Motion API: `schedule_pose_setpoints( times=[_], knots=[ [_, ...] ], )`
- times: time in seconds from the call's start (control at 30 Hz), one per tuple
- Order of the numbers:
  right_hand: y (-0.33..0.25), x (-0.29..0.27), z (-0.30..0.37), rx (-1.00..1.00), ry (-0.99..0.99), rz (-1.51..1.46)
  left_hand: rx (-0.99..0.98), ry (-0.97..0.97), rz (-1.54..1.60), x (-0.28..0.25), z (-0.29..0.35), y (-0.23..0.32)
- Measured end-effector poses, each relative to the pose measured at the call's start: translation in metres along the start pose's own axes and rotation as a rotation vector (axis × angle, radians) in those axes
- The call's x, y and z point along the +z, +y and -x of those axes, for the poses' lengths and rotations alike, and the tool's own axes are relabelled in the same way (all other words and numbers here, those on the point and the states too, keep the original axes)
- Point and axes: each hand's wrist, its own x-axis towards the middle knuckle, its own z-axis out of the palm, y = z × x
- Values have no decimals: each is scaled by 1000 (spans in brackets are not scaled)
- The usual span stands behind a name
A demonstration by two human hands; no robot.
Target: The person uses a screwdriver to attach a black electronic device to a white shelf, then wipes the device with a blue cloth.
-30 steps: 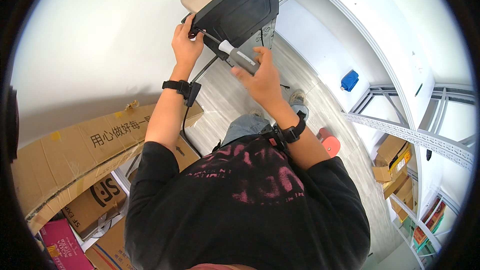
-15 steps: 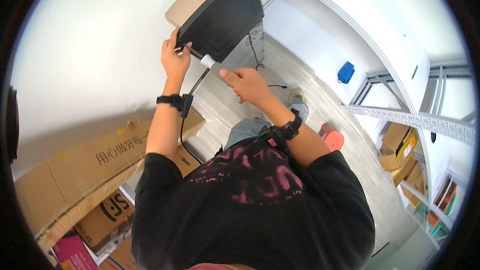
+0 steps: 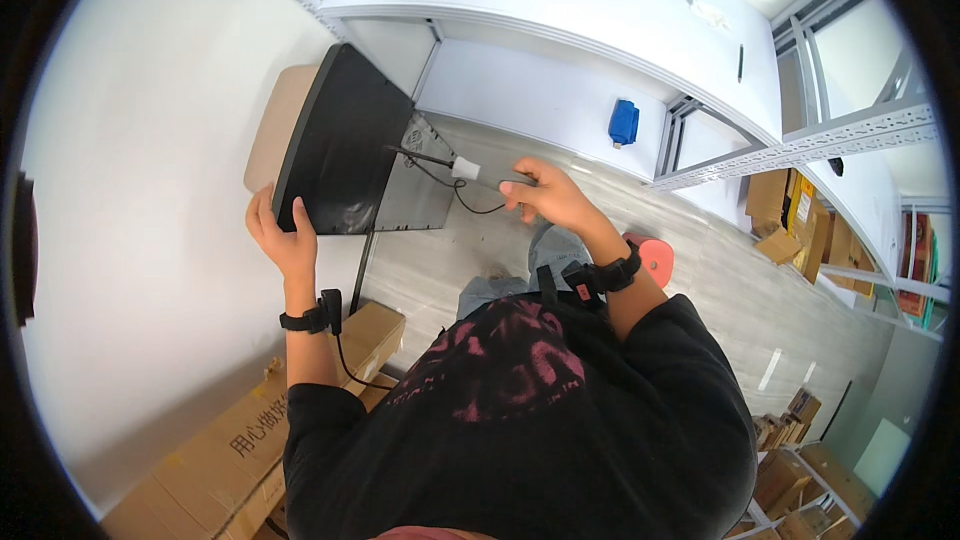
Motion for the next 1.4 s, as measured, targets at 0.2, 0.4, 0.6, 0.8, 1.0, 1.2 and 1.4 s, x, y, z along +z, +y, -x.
schedule_pose_setpoints(
  times=[0.2,0.4,0.6,0.8,1.0,1.2,1.4],
  knots=[
    [10,-67,-10,-6,129,-185,-164,-272,516,109,-52,55],
    [18,-139,-33,-39,153,-250,-243,-354,579,263,-106,93],
    [8,-193,-59,-42,155,-303,-281,-324,381,379,-156,110],
    [7,-224,-90,-29,122,-290,-302,-433,245,414,-170,114],
    [-5,-235,-110,-8,67,-278,-327,-394,240,415,-172,117],
    [-20,-229,-139,-60,-3,-248,-893,-533,865,372,-155,112],
    [-44,-190,-175,-85,-175,-146,-1321,-433,1465,272,-132,91]
  ],
)
